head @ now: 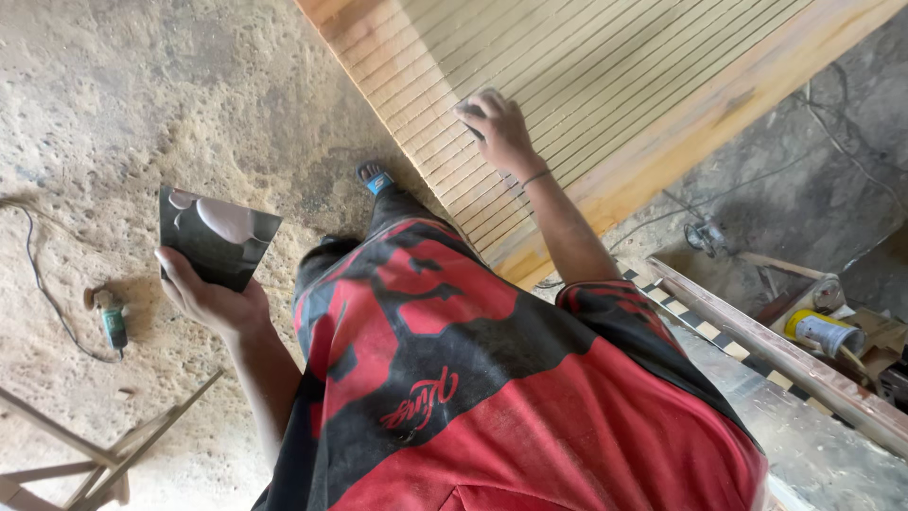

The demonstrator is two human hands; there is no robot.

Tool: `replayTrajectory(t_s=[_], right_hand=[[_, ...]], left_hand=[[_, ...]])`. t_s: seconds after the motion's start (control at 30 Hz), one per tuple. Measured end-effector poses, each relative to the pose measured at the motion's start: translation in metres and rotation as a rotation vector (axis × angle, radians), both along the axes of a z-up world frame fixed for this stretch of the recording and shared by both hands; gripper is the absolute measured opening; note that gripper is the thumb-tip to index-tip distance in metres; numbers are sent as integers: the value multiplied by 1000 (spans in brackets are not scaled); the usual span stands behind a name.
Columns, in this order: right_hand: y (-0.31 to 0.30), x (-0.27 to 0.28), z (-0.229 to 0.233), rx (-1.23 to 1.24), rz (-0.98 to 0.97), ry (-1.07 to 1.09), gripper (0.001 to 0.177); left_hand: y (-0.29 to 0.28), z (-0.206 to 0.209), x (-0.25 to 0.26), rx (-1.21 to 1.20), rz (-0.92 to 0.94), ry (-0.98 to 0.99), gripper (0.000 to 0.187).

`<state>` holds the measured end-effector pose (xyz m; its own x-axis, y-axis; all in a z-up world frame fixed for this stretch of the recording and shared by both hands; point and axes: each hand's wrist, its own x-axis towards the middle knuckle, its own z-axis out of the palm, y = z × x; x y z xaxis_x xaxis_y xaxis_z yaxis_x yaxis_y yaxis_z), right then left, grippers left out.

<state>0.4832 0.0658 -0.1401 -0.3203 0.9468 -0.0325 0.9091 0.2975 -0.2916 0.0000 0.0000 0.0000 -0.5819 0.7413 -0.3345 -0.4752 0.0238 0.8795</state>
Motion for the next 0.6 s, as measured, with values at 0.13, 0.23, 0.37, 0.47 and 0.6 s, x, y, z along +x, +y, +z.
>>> replayTrajectory(t_s=[0.13,0.23,0.37,0.47,0.6], right_hand=[[14,21,-3,44,54,15,63],[26,25,-12,85,84,18,62],[28,22,-23,115,93,26,60],[31,21,-26,125,93,3,61],[25,18,-27,120,91,-10,67]], left_hand=[[7,-3,16,-67,24,-8,62],[16,-10,20,-76,-18,5,60],[24,-10,18,-150,-83,147,65],[36,-6,27,-58,-95,35,59],[34,9,38,-183,-46,5,51]])
